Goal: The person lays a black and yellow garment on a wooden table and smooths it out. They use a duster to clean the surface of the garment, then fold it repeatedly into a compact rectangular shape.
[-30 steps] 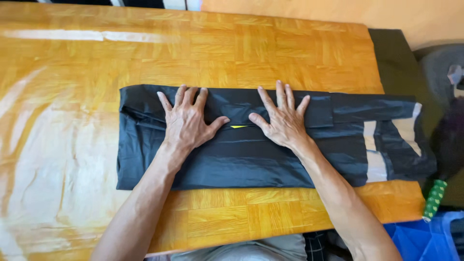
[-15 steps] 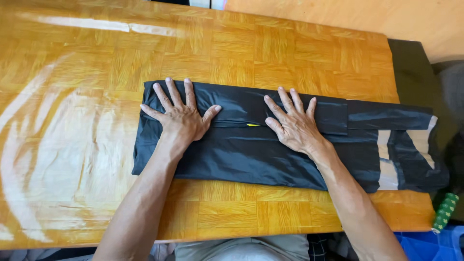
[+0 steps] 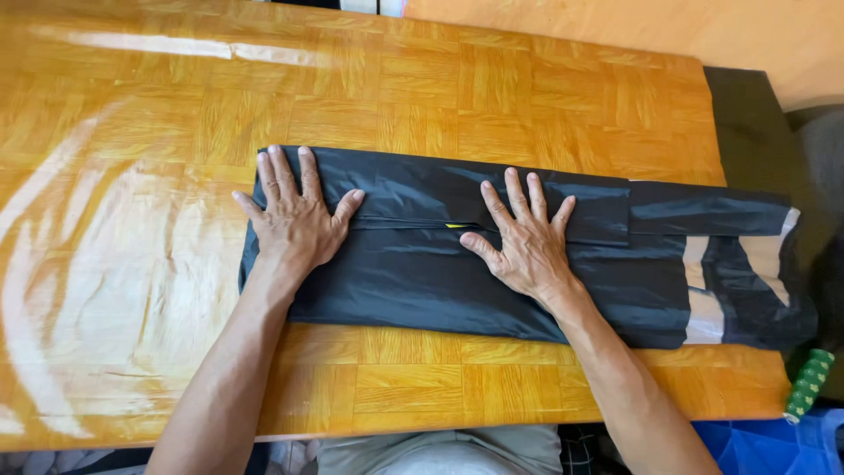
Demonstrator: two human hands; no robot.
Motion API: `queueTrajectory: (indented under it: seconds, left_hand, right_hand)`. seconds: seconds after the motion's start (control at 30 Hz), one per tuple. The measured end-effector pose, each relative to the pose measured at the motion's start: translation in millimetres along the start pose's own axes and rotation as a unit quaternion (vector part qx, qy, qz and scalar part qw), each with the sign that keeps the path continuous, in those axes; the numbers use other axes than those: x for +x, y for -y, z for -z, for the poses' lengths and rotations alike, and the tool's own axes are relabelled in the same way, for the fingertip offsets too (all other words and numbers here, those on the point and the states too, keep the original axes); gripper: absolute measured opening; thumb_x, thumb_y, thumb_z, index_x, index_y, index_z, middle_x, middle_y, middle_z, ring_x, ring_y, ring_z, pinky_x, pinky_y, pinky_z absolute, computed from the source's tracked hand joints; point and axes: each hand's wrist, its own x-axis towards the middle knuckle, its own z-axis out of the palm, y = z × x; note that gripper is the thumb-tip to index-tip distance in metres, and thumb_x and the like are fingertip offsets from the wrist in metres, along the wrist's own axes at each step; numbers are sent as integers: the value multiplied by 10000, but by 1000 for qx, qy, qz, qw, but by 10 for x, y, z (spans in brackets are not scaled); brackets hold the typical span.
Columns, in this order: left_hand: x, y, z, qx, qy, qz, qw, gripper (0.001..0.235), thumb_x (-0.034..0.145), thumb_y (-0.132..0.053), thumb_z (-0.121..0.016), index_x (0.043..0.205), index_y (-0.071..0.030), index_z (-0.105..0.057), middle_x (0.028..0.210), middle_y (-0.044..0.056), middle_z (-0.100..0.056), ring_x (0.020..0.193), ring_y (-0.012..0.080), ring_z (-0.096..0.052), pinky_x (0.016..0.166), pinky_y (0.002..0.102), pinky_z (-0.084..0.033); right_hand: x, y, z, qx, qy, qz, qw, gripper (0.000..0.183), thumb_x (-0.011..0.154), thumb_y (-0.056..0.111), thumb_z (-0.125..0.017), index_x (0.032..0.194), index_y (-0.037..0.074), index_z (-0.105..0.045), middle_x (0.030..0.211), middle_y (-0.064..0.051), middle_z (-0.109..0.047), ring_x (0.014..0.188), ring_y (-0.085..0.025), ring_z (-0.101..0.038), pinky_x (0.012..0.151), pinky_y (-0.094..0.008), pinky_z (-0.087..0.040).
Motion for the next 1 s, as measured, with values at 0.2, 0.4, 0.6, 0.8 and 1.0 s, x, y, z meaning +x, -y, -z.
queueTrajectory:
  seconds: [0.2,0.4,0.6,0.8,1.0]
  left_hand:
    - [-12,160,26,-22,-16,39,999,1222,849,-930,-311,1648,-19,-153,1645,355,-177,1548,496,-146,1193,663,-170]
    - [-64,109,85,-46,-19,32,998,1220,866,-906,-338,1643,14,-144,1640,372,-160,1546,512,-105,1202,673,-134]
    - [-49,119,92,-52,-19,30,998,1224,865,-896,-356,1644,15,-111,1645,369,-137,1549,513,-77,1207,682,-106]
    - [-15,210,225,-90,36,29,995,1235,837,-886,-459,1652,-31,-99,1669,328,-102,1565,481,-57,1233,673,-87]
    - [836,1075,-344,-252,-160,42,953,507,1031,-657,-540,1334,-277,-683,1219,102,-707,1218,344,-631,976,530,-490]
  right_hand:
    - [-15,-20,-35,-8,-11,10,1000,830,977,725,-412,1595,171,-371,1672,-212,-253,1536,-469,-176,1062,-874,-65]
    - [199,115,314,-12,32,-26,999,915,992,815,-222,1345,79,-636,1507,-249,-499,1523,-453,-291,1076,-864,-81]
    - [931,548,-39,128,-7,-33,991,803,1006,762,-220,1551,215,-438,1604,-236,-340,1515,-473,-239,1057,-878,-82]
    - [633,1264,201,51,46,-31,997,867,970,746,-303,1635,192,-247,1649,-301,-198,1536,-507,-105,999,-910,-27]
    - [603,1253,150,44,24,-28,998,877,958,749,-353,1626,186,-278,1638,-302,-238,1530,-503,-136,1009,-899,-31]
